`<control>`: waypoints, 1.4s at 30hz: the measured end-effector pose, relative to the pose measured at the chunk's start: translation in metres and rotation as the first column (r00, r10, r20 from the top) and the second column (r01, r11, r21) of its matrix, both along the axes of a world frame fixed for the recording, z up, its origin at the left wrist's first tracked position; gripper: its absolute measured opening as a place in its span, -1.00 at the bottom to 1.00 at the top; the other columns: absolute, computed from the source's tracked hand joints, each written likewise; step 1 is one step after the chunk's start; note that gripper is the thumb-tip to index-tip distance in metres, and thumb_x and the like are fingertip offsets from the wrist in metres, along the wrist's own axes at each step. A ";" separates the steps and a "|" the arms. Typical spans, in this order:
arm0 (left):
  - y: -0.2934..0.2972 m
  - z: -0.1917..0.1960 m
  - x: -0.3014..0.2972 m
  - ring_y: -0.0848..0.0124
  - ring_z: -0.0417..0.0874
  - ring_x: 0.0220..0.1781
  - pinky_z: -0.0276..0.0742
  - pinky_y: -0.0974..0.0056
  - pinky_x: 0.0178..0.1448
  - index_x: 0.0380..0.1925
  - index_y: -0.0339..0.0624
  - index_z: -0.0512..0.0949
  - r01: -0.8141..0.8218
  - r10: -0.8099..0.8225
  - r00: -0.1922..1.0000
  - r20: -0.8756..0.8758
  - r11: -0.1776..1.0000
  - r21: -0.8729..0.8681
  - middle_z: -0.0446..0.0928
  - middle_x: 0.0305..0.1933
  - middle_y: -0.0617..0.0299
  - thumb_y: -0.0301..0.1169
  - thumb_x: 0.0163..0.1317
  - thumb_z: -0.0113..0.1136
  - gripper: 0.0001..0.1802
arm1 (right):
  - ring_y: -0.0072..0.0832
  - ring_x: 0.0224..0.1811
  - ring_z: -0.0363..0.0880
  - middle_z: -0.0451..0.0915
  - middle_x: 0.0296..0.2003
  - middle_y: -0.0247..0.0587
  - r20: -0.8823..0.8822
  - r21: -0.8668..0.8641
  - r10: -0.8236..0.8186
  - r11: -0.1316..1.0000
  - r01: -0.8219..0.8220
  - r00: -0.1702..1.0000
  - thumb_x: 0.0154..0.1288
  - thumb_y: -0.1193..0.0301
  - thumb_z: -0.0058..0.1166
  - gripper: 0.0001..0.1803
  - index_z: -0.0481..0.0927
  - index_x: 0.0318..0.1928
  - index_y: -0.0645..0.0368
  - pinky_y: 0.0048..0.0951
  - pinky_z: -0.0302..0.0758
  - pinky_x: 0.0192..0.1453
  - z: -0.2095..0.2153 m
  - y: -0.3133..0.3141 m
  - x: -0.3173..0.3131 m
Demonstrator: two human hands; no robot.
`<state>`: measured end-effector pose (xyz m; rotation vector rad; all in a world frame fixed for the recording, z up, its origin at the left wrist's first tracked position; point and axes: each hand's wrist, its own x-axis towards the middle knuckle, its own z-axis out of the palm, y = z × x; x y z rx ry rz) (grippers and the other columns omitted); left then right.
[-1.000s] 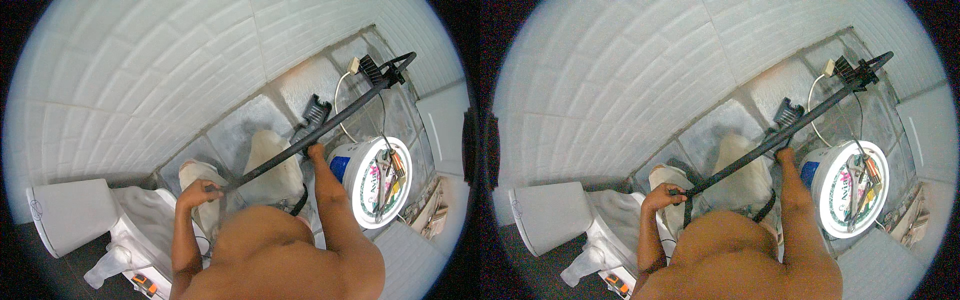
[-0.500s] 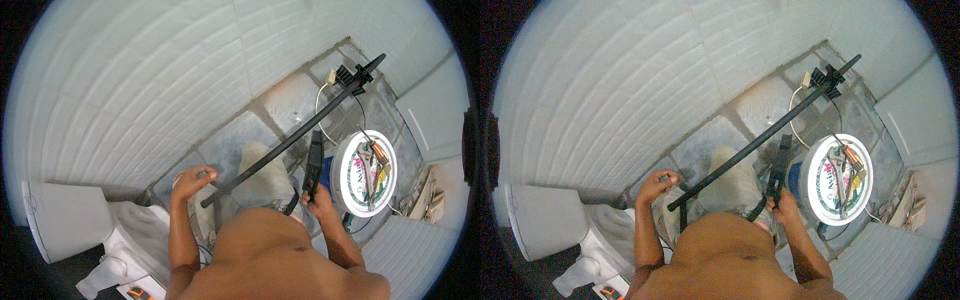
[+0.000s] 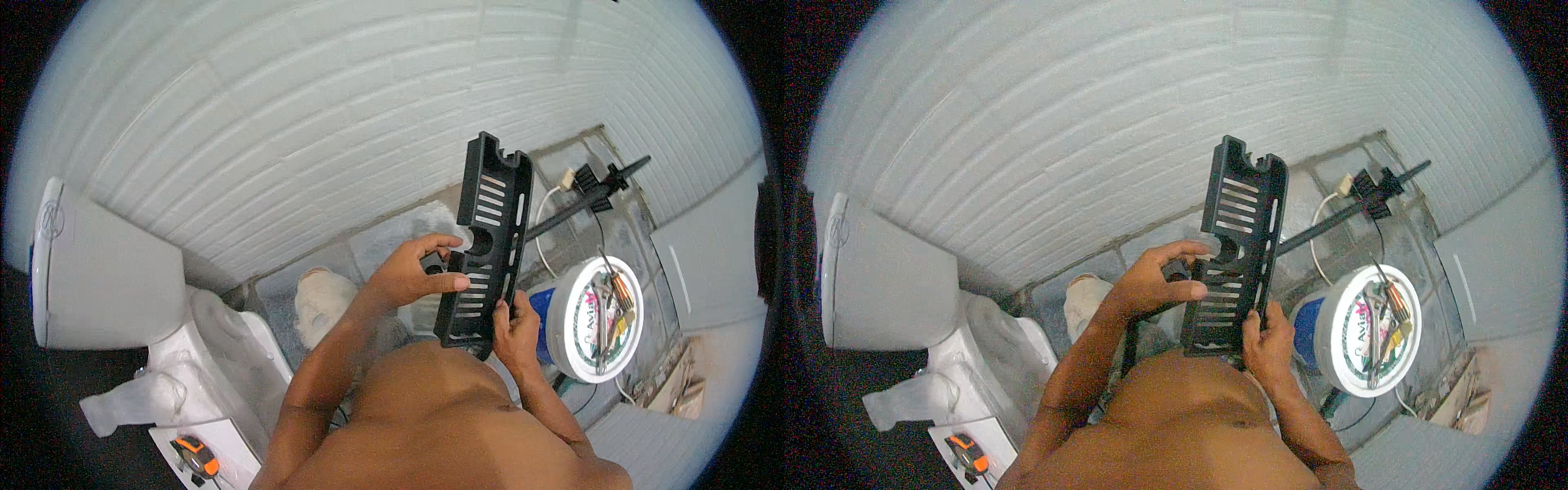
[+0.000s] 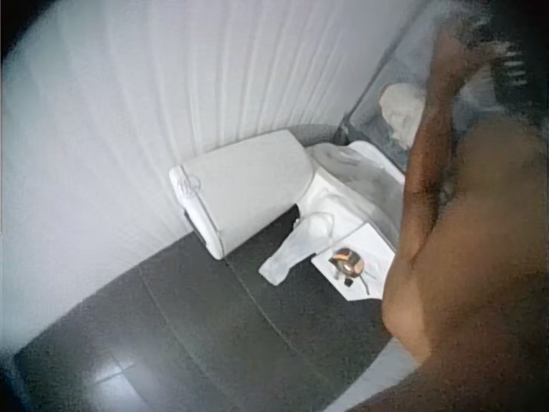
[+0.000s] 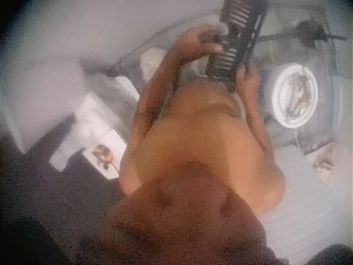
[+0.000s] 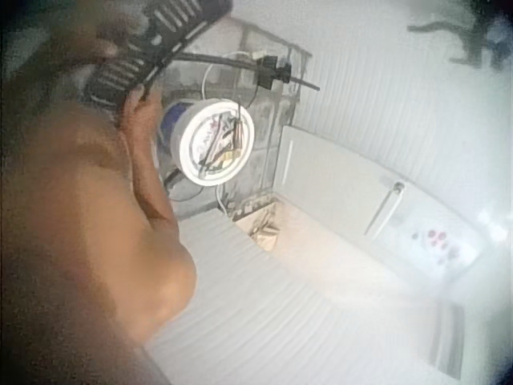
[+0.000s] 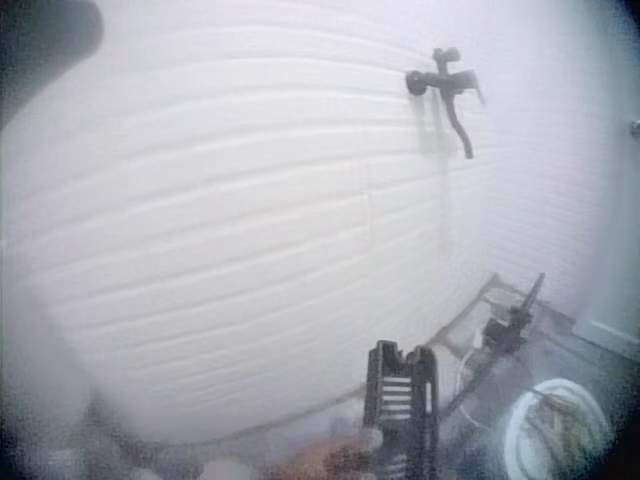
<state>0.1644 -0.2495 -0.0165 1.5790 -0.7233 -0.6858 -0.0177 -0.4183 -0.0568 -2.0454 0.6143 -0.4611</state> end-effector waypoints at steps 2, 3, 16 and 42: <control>0.016 -0.002 -0.001 0.42 0.57 -0.07 0.45 0.30 0.13 0.08 -0.14 0.63 -0.056 0.056 0.998 0.012 0.998 0.014 0.59 -0.14 0.27 -0.17 0.02 0.52 -0.40 | -0.29 -0.48 0.52 0.53 -0.49 0.00 -0.112 -0.113 0.066 0.990 -0.079 0.991 0.37 0.41 0.04 -0.84 0.48 -0.30 0.27 -0.17 0.44 -0.35 0.003 0.005 0.011; 0.023 -0.005 -0.002 0.43 0.57 -0.08 0.46 0.30 0.11 0.06 -0.13 0.64 -0.079 0.077 0.996 0.044 0.997 0.027 0.59 -0.14 0.27 -0.18 0.01 0.52 -0.42 | -0.28 -0.46 0.54 0.54 -0.48 -0.06 -0.140 0.030 0.111 0.994 -0.108 0.984 0.35 0.42 0.04 -0.86 0.49 -0.30 0.25 -0.20 0.45 -0.35 0.004 0.004 0.016; 0.063 -0.020 -0.011 0.33 0.67 -0.15 0.55 0.23 0.00 -0.06 -0.26 0.66 -0.185 0.188 0.982 0.011 0.951 0.246 0.67 -0.21 0.09 -0.11 -0.02 0.48 -0.43 | -0.53 -0.16 0.57 0.61 -0.20 -0.30 0.233 0.630 0.271 0.689 -0.357 0.934 0.33 0.51 0.22 -0.76 0.54 -0.02 0.22 -0.45 0.51 -0.02 0.051 -0.003 0.047; 0.064 -0.026 0.008 0.29 0.58 -0.15 0.49 0.25 0.00 0.22 -0.10 0.50 0.047 -0.063 0.997 0.052 0.961 0.271 0.53 -0.19 0.13 -0.11 -0.09 0.45 -0.21 | -0.13 -0.08 0.55 0.57 -0.05 -0.09 -0.098 -0.527 0.931 0.251 -0.812 0.352 0.11 0.43 0.12 -0.71 0.56 -0.11 0.18 -0.15 0.50 -0.04 0.045 -0.013 0.122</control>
